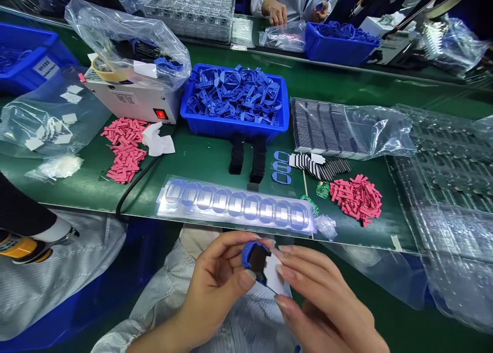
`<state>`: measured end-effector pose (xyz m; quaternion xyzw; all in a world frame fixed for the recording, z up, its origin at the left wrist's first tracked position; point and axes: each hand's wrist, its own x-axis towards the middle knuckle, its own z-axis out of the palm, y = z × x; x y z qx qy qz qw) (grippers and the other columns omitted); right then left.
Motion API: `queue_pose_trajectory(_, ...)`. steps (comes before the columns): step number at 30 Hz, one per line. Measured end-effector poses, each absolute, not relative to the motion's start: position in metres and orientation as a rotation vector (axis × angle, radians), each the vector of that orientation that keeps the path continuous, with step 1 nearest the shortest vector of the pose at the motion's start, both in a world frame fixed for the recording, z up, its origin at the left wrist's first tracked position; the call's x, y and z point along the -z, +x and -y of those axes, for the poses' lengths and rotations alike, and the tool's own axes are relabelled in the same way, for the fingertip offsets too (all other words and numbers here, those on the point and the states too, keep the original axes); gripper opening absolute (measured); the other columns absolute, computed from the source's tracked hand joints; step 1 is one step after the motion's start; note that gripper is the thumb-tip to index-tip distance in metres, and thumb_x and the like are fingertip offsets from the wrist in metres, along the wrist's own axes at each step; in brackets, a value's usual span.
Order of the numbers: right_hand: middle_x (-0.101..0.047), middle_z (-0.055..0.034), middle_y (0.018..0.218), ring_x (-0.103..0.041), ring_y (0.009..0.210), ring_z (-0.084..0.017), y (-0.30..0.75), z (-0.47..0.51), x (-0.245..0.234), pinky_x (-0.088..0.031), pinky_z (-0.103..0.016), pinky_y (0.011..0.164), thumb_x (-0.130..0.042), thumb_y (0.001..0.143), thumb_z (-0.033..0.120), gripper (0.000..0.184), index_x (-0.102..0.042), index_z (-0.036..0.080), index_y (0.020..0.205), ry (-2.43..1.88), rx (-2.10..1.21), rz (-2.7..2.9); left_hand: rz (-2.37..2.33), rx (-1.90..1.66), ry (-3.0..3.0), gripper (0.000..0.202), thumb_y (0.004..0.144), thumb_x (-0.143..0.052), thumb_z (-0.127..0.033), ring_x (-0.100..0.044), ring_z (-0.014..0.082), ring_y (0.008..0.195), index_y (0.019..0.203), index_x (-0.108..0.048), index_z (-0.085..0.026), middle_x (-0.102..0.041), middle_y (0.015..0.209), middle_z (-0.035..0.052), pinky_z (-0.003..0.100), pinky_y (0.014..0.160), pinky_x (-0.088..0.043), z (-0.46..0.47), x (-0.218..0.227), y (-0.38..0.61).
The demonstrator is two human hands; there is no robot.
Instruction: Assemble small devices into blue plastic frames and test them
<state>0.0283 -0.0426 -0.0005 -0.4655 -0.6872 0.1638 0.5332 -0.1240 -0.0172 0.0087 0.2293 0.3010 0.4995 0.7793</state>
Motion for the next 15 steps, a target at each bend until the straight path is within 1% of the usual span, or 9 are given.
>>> queue_pose_trajectory(3, -0.071, -0.0040, 0.097, -0.065, 0.090, -0.025, 0.028, 0.044, -0.001, -0.058, -0.039, 0.068, -0.072, 0.071, 0.008, 0.043, -0.065, 0.022, 0.111, -1.193, -0.267, 1.738, -0.675, -1.100, 0.535, 0.024, 0.074, -0.073, -0.022, -0.068, 0.0167, 0.098, 0.097, -0.071, -0.028, -0.074, 0.108, 0.0023, 0.021, 0.084, -0.052, 0.014, -0.005, -0.122)
queue_pose_trajectory(8, -0.071, -0.0037, 0.095, -0.063, 0.093, -0.025, 0.028, 0.042, -0.003, -0.058, -0.039, 0.071, -0.072, 0.069, 0.003, 0.037, -0.069, 0.018, 0.103, -1.205, -0.219, 1.797, -0.666, -1.095, 0.514, 0.025, 0.072, -0.075, -0.018, -0.069, 0.0166, 0.097, 0.095, -0.072, -0.026, -0.075, 0.107, 0.0029, 0.022, 0.085, -0.052, 0.013, 0.002, -0.118)
queue_pose_trajectory(12, -0.070, -0.0038, 0.097, -0.063, 0.094, -0.025, 0.025, 0.042, 0.001, -0.058, -0.038, 0.069, -0.071, 0.071, 0.005, 0.037, -0.069, 0.020, 0.105, -1.216, -0.229, 1.758, -0.649, -1.071, 0.459, 0.026, 0.070, -0.076, -0.018, -0.070, 0.0168, 0.094, 0.094, -0.072, -0.025, -0.077, 0.099, 0.0039, 0.023, 0.084, -0.052, 0.015, 0.005, -0.114)
queue_pose_trajectory(15, -0.069, -0.0036, 0.106, -0.062, 0.098, -0.026, 0.025, 0.046, 0.008, -0.057, -0.039, 0.073, -0.066, 0.078, 0.011, 0.037, -0.065, 0.021, 0.113, -1.232, -0.170, 1.795, -0.637, -1.026, 0.398, 0.024, 0.069, -0.077, -0.020, -0.070, 0.0125, 0.082, 0.093, -0.073, -0.025, -0.078, 0.087, 0.0013, 0.019, 0.077, -0.052, 0.015, 0.007, -0.113)
